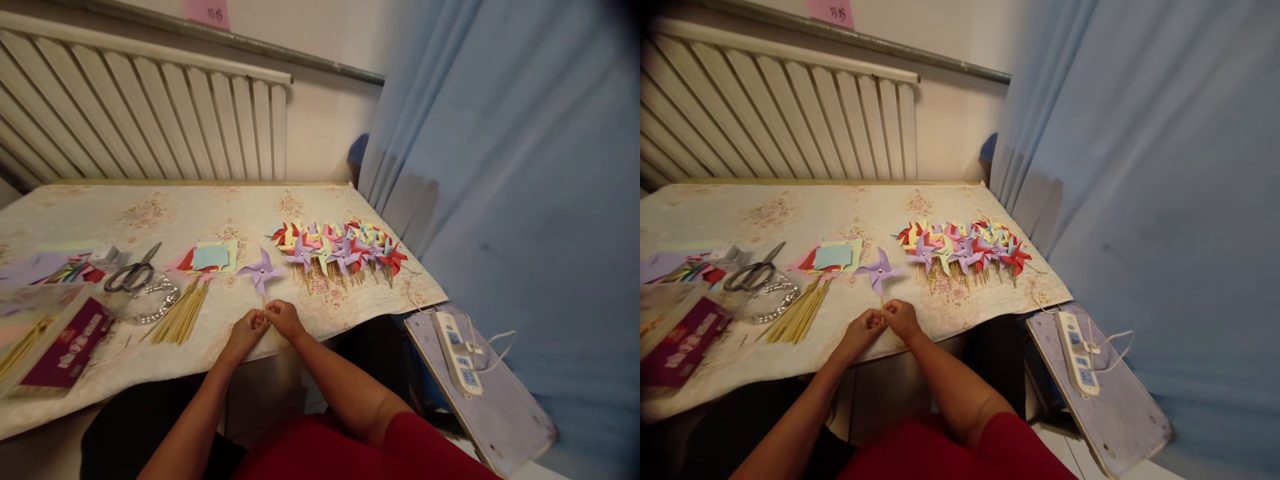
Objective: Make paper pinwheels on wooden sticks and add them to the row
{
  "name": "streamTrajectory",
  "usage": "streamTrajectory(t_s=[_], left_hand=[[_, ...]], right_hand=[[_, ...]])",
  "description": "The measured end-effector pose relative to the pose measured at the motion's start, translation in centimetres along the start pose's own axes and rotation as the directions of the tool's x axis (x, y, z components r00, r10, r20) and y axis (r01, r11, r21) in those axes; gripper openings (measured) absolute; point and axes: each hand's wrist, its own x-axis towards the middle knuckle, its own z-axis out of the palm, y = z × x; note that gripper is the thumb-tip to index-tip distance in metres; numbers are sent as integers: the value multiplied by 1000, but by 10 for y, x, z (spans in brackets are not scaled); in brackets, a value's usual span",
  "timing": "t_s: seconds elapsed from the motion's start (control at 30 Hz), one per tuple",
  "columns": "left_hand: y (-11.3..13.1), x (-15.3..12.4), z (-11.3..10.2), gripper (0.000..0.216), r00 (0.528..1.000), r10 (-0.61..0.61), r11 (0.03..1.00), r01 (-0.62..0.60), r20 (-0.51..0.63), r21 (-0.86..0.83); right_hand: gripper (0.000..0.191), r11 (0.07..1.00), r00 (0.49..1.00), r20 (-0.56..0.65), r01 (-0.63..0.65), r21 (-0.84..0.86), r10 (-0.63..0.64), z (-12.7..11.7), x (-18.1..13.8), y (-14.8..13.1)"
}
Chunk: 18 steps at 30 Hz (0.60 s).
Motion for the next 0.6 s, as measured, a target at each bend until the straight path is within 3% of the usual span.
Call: streamTrajectory(t_s=[0.6], left_hand=[[-14,3,5,21,999,40,999,-40,4,13]], right_hand=[[3,1000,1000,3,-3,17,3,0,-2,-2]])
